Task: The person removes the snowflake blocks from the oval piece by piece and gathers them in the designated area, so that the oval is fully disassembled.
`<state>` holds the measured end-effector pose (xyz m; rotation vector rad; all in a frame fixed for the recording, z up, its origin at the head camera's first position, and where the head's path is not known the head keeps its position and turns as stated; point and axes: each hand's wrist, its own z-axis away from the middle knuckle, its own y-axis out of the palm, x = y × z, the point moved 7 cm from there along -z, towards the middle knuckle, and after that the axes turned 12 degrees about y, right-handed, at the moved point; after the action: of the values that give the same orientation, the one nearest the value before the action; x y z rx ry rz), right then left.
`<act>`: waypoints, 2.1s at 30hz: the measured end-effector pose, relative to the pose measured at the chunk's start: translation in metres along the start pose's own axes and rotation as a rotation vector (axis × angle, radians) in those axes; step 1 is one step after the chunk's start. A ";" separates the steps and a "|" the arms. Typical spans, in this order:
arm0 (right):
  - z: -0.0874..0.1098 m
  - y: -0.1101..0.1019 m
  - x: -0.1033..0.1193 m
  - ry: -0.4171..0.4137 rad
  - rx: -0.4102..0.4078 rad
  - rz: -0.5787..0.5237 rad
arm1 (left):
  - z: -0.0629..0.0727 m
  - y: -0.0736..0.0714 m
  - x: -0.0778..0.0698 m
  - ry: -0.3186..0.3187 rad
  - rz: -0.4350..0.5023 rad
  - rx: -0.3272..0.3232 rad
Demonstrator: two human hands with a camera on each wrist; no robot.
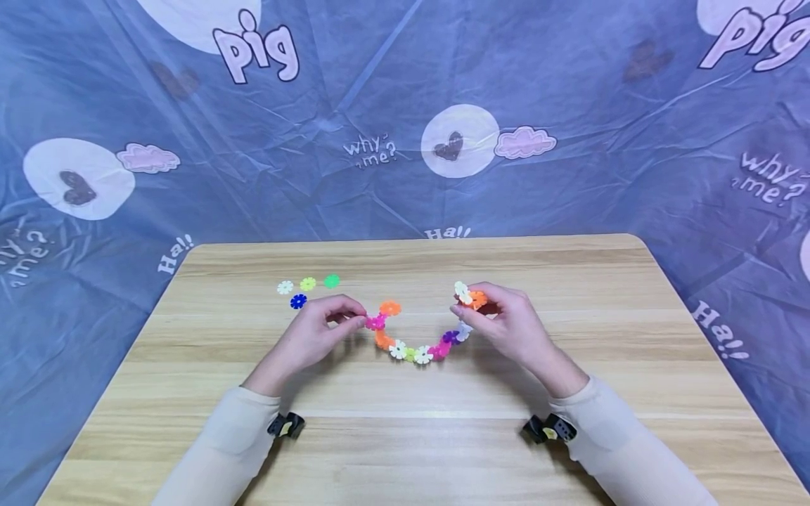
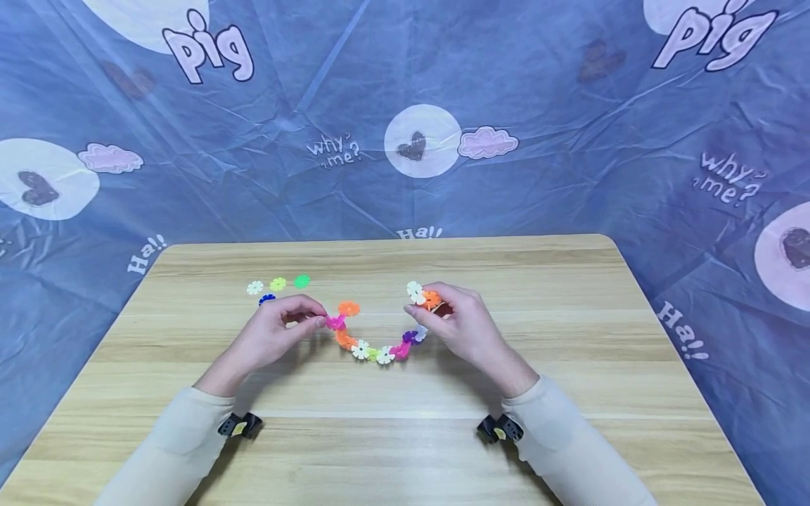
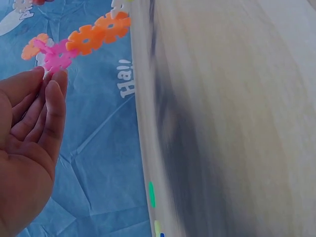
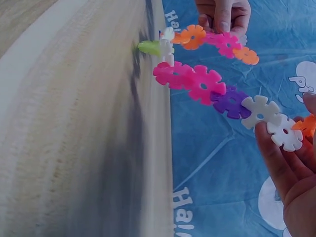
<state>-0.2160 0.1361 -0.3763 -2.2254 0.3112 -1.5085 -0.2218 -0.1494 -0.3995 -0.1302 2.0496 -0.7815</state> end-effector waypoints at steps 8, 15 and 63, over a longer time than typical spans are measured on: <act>-0.002 -0.005 0.013 -0.079 -0.004 0.083 | -0.007 -0.006 -0.012 0.059 0.008 -0.044; -0.003 -0.008 0.020 -0.121 -0.007 0.118 | -0.018 -0.001 -0.026 0.062 0.049 -0.027; -0.009 0.009 0.048 -0.115 0.171 0.222 | -0.057 0.031 -0.080 0.244 0.145 -0.076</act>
<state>-0.2058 0.1064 -0.3378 -2.0583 0.3651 -1.2379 -0.2140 -0.0674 -0.3379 0.0746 2.2915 -0.6559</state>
